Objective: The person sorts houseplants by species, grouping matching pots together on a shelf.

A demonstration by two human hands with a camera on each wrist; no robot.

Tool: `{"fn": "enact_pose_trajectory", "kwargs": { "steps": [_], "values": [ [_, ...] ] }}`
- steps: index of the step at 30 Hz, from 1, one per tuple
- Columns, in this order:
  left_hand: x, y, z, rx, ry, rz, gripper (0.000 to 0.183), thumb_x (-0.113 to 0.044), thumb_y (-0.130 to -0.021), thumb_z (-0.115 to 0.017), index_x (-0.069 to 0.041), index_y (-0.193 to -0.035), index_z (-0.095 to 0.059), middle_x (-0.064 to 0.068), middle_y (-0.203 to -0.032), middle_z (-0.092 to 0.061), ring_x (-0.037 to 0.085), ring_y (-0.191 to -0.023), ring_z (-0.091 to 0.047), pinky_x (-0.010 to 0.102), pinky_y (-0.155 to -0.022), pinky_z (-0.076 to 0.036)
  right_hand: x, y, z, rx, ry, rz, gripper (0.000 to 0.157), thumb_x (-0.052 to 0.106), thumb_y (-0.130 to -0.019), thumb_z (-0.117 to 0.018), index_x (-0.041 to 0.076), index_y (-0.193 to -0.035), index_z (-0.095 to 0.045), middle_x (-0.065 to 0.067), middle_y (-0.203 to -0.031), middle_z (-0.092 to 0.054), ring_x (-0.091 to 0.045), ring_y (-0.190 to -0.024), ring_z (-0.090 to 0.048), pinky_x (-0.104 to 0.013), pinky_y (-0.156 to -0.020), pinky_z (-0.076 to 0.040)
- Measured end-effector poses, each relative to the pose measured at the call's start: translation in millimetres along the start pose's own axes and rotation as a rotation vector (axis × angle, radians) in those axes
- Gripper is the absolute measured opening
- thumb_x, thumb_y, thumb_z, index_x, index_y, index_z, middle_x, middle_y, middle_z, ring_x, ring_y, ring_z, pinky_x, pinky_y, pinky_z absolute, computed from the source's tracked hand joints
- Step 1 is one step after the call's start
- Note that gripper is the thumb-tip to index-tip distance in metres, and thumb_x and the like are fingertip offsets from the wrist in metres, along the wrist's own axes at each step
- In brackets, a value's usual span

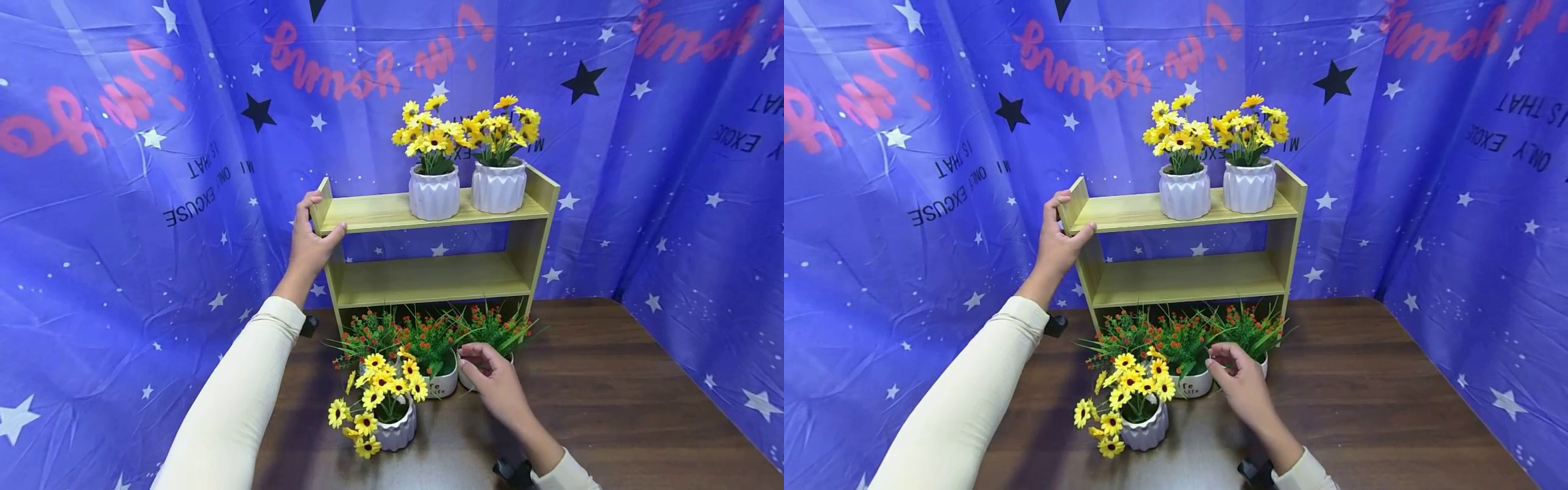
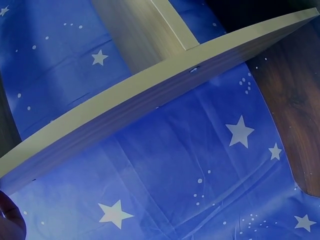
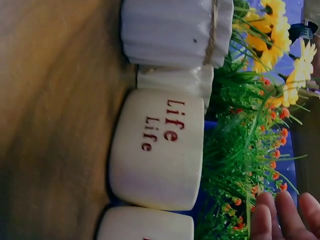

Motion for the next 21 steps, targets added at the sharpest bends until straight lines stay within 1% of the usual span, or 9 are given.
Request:
{"fn": "enact_pose_trajectory", "kwargs": {
  "steps": [5,6,9,11,14,18,21],
  "values": [
    [1.3,0.3,0.0,0.008,0.008,-0.012,0.057,0.008,-0.081,-0.071,0.011,-0.129,-0.041,0.026,-0.148,-0.038,0.039,-0.134,-0.04,0.049,-0.109,-0.033,-5.0,8.1,-10.0,0.113,0.003,-0.018,0.021,0.012,-0.092,-0.07,0.004,-0.112,-0.066,-0.012,-0.106,-0.07,-0.015,-0.093,-0.065,-0.028,-0.078,-0.052],
    [1.2,0.1,-0.3,0.008,0.01,-0.011,0.057,0.008,-0.081,-0.071,0.011,-0.129,-0.041,0.026,-0.149,-0.038,0.038,-0.134,-0.04,0.048,-0.109,-0.032,-4.8,9.5,-11.6,0.13,0.002,-0.016,0.022,0.012,-0.092,-0.069,0.003,-0.112,-0.066,-0.013,-0.106,-0.07,-0.016,-0.093,-0.065,-0.028,-0.078,-0.052],
    [0.2,0.1,0.0,0.007,0.01,-0.005,0.057,0.008,-0.081,-0.071,0.011,-0.129,-0.041,0.025,-0.149,-0.038,0.038,-0.134,-0.04,0.048,-0.109,-0.033,-2.7,13.1,-15.2,0.158,-0.004,-0.007,0.024,0.011,-0.092,-0.07,0.001,-0.113,-0.065,-0.014,-0.106,-0.069,-0.018,-0.093,-0.065,-0.028,-0.078,-0.053],
    [-0.5,0.6,-1.0,0.012,0.012,-0.003,0.058,0.008,-0.081,-0.071,0.011,-0.13,-0.041,0.025,-0.149,-0.038,0.041,-0.133,-0.04,0.05,-0.108,-0.034,-2.3,16.4,-17.3,0.171,-0.008,-0.007,0.023,0.011,-0.091,-0.07,0.001,-0.112,-0.066,-0.014,-0.105,-0.069,-0.017,-0.092,-0.065,-0.028,-0.077,-0.053],
    [-0.2,1.7,-2.8,0.023,0.021,0.007,0.058,0.007,-0.082,-0.071,0.011,-0.131,-0.04,0.025,-0.149,-0.037,0.045,-0.132,-0.039,0.052,-0.107,-0.035,-1.5,23.0,-21.6,0.213,-0.019,-0.008,0.022,0.012,-0.091,-0.07,0.002,-0.111,-0.066,-0.014,-0.104,-0.069,-0.014,-0.089,-0.065,-0.027,-0.076,-0.054],
    [0.3,2.4,-2.7,0.015,0.03,0.002,0.058,0.009,-0.081,-0.07,0.012,-0.131,-0.04,0.028,-0.149,-0.036,0.048,-0.131,-0.038,0.054,-0.106,-0.035,4.0,32.2,-30.0,0.31,-0.019,0.045,0.023,0.013,-0.093,-0.069,0.0,-0.112,-0.065,-0.014,-0.104,-0.069,-0.012,-0.09,-0.065,-0.028,-0.077,-0.055],
    [1.4,2.8,-1.5,0.003,0.024,0.001,0.058,0.009,-0.08,-0.07,0.011,-0.13,-0.04,0.028,-0.149,-0.037,0.046,-0.132,-0.039,0.052,-0.107,-0.035,7.8,38.6,-35.3,0.375,-0.011,0.079,0.024,0.014,-0.093,-0.068,0.001,-0.113,-0.065,-0.01,-0.105,-0.07,-0.011,-0.092,-0.065,-0.029,-0.078,-0.055]
  ]
}}
Point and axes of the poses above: each hand's wrist, its own y-axis away from the middle knuckle, its own z-axis out of the back of the hand, x = y × z, the point moved 6 cm from there along -y, towards the middle knuckle
